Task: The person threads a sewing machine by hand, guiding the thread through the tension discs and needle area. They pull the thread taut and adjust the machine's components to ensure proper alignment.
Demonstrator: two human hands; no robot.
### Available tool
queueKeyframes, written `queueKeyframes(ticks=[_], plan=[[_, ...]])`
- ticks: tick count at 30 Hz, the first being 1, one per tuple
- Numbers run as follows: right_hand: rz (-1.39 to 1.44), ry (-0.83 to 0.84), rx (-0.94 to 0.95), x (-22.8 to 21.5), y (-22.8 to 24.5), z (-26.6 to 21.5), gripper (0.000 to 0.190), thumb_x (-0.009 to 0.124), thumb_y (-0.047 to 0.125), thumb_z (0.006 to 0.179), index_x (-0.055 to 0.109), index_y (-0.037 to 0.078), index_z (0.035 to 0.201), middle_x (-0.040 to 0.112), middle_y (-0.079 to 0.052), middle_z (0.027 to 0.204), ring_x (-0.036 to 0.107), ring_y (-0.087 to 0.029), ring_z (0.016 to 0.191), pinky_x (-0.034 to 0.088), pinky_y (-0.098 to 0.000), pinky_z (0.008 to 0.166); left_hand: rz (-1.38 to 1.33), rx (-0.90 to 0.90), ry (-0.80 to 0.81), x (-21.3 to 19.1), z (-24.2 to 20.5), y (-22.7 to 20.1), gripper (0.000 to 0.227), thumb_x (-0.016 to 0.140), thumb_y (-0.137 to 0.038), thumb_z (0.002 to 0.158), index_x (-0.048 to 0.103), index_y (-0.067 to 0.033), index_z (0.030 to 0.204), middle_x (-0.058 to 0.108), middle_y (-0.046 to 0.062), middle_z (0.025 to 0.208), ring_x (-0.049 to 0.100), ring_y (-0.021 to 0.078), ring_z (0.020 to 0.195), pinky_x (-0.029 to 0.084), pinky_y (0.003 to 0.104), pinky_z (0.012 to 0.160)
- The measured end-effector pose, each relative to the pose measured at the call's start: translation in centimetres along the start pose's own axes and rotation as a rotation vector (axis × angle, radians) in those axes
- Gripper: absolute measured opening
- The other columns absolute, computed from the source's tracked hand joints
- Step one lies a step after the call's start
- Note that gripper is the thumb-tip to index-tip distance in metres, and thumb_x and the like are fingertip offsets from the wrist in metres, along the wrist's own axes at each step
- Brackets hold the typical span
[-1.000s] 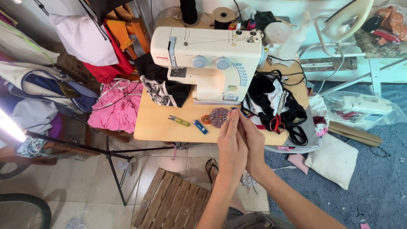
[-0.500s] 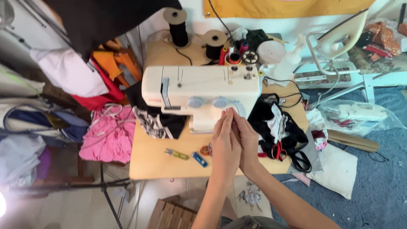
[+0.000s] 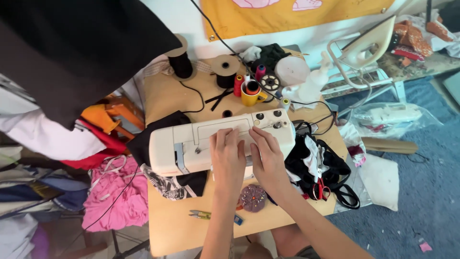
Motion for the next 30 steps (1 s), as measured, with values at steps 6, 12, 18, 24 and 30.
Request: queueKeyframes(ticks=[6, 12, 18, 24, 30], plan=[[-0.014, -0.002, -0.023, 0.3, -0.7, 1.4, 0.022, 0.050, -0.004, 0.084, 0.059, -0.002, 0.104, 0.058, -0.014, 0.101, 0.060, -0.034, 0.085, 0.050, -0.0363, 0.071, 0.073, 0.002, 0.009, 1.4, 0.6, 0.7, 0.016, 0.067, -0.004, 0.069, 0.052, -0.0113, 0.073, 0.044, -0.002, 0.078, 0.048, 0.0189, 0.082, 0.042, 0.029, 0.069], [0.017, -0.036, 0.012, 0.5, -1.7, 1.6, 0.021, 0.053, -0.001, 0.083, 0.063, 0.002, 0.101, 0.057, -0.007, 0.096, 0.062, -0.025, 0.075, 0.052, -0.0308, 0.067, -0.083, 0.072, 0.085, 1.7, 1.3, 0.3, 0.013, 0.063, -0.005, 0.075, 0.051, -0.0109, 0.076, 0.044, 0.000, 0.074, 0.049, 0.0211, 0.073, 0.044, 0.029, 0.063], [-0.077, -0.094, -0.027, 0.9, -3.4, 0.4, 0.030, 0.058, 0.003, 0.080, 0.064, 0.008, 0.108, 0.046, -0.003, 0.083, 0.055, -0.016, 0.059, 0.050, -0.0233, 0.056, -0.130, 0.108, 0.086, 1.5, 1.9, -0.8, 0.013, 0.060, -0.001, 0.077, 0.052, -0.0104, 0.078, 0.043, 0.002, 0.070, 0.050, 0.0225, 0.068, 0.046, 0.028, 0.063], [-0.193, -0.054, -0.053, 1.4, -2.5, 0.5, 0.034, 0.058, 0.005, 0.080, 0.060, 0.004, 0.114, 0.040, -0.004, 0.079, 0.053, -0.019, 0.057, 0.048, -0.0273, 0.055, -0.133, 0.126, 0.080, 1.8, 2.4, -1.0, 0.013, 0.062, 0.002, 0.075, 0.055, -0.0096, 0.076, 0.044, 0.002, 0.066, 0.050, 0.0216, 0.064, 0.047, 0.026, 0.061], [-0.286, -0.024, -0.089, 1.4, -2.0, 0.7, 0.035, 0.054, 0.005, 0.082, 0.057, 0.000, 0.116, 0.036, -0.004, 0.077, 0.051, -0.021, 0.060, 0.047, -0.0284, 0.059, -0.202, 0.112, 0.089, 2.8, 2.4, -0.5, 0.012, 0.060, 0.004, 0.075, 0.057, -0.0084, 0.074, 0.043, 0.002, 0.065, 0.050, 0.0204, 0.065, 0.048, 0.026, 0.060]])
Point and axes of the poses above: each hand's wrist, its own z-axis towards the middle knuckle, its own x-axis out of the palm, y = z × x, the point moved 10 cm from there along z, towards the middle knuckle
